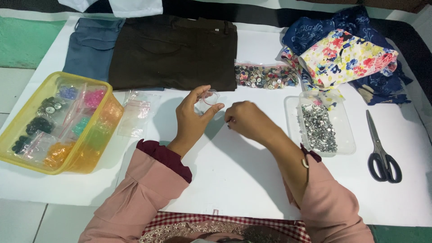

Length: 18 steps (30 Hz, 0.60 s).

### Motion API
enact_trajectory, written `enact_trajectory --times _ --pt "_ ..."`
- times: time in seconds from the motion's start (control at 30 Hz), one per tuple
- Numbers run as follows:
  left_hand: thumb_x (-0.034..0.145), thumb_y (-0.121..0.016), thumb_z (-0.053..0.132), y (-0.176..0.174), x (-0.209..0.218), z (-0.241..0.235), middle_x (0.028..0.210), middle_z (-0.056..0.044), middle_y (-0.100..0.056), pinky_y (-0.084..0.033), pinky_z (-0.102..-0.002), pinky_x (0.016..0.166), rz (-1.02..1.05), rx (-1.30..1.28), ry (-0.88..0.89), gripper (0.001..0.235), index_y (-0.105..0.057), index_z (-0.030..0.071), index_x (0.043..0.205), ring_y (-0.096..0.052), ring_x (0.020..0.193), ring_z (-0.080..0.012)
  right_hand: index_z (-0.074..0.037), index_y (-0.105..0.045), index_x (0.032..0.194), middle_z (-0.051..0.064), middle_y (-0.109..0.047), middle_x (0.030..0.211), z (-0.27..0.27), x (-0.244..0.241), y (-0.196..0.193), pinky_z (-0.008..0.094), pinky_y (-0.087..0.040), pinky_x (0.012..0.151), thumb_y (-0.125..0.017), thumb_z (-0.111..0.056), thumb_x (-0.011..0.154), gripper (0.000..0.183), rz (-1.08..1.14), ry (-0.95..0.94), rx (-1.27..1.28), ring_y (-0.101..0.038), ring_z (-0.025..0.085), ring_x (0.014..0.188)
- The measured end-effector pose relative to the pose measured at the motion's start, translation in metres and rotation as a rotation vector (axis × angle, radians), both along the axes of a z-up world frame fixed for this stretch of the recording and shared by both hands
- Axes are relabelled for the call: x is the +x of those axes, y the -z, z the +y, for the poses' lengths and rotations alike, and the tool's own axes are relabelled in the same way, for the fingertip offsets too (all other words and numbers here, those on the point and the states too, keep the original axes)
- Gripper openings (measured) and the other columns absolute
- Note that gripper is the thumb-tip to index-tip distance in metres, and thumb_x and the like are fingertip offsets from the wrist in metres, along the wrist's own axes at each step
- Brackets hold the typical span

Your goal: The person sorts small metal buttons from a clear plastic container onto a white table. They pick up the buttons, place them into small clear plastic bags, and then put the filled bags into a yellow plastic organizer box.

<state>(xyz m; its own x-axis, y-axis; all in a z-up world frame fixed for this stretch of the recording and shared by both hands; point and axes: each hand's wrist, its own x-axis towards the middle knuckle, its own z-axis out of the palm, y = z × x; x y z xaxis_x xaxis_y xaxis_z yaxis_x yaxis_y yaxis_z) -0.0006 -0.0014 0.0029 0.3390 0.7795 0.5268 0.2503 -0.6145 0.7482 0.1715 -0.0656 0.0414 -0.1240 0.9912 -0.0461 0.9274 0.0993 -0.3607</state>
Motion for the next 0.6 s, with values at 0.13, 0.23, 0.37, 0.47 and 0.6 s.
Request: enact_trajectory --times 0.13,0.23,0.37,0.47,0.6 --pt "0.089 -0.083 0.036 -0.002 0.001 -0.001 0.114 -0.009 -0.073 -0.055 -0.042 0.099 -0.006 -0.007 0.000 0.052 -0.060 0.011 0.127 -0.070 0.112 -0.0274 -0.004 -0.080 0.092 0.017 -0.075 0.079 -0.007 0.008 -0.029 0.042 -0.063 0.070 -0.071 0.000 0.082 0.014 0.107 0.034 0.073 -0.076 0.035 0.076" --pt "0.088 -0.083 0.032 0.006 0.003 0.001 0.114 -0.008 -0.072 -0.055 -0.041 0.097 -0.023 0.025 0.041 0.051 -0.059 0.010 0.128 -0.070 0.110 -0.0266 -0.001 -0.079 0.097 0.018 -0.074 0.073 -0.011 0.012 -0.036 0.036 -0.059 0.060 -0.076 0.000 0.079 0.018 0.300 0.091 0.320 -0.073 0.029 0.066" --pt "0.083 -0.088 0.032 0.009 0.005 0.000 0.113 -0.004 -0.073 -0.057 -0.038 0.097 0.007 0.049 0.079 0.054 -0.062 0.014 0.127 -0.071 0.109 -0.0228 -0.004 -0.080 0.099 0.012 -0.073 0.073 -0.010 0.005 -0.035 0.030 -0.060 0.060 -0.080 -0.006 0.085 0.014 0.496 0.087 0.545 -0.070 0.022 0.066" --pt "0.081 -0.088 0.035 0.007 0.006 -0.003 0.113 -0.003 -0.074 -0.057 -0.037 0.096 0.029 0.043 0.108 0.055 -0.063 0.015 0.126 -0.072 0.109 -0.0214 -0.005 -0.080 0.102 0.010 -0.072 0.073 -0.008 0.002 -0.027 0.028 -0.059 0.058 -0.082 -0.009 0.085 0.017 0.533 0.118 0.596 -0.068 0.019 0.065" --pt "0.083 -0.087 0.035 0.012 0.005 0.001 0.113 -0.002 -0.074 -0.056 -0.036 0.096 0.007 -0.013 0.091 0.055 -0.063 0.016 0.129 -0.070 0.109 -0.0207 -0.011 -0.079 0.101 0.006 -0.068 0.073 -0.004 0.010 -0.010 0.030 -0.057 0.055 -0.079 -0.011 0.086 0.015 0.349 0.293 0.556 -0.066 0.018 0.065"
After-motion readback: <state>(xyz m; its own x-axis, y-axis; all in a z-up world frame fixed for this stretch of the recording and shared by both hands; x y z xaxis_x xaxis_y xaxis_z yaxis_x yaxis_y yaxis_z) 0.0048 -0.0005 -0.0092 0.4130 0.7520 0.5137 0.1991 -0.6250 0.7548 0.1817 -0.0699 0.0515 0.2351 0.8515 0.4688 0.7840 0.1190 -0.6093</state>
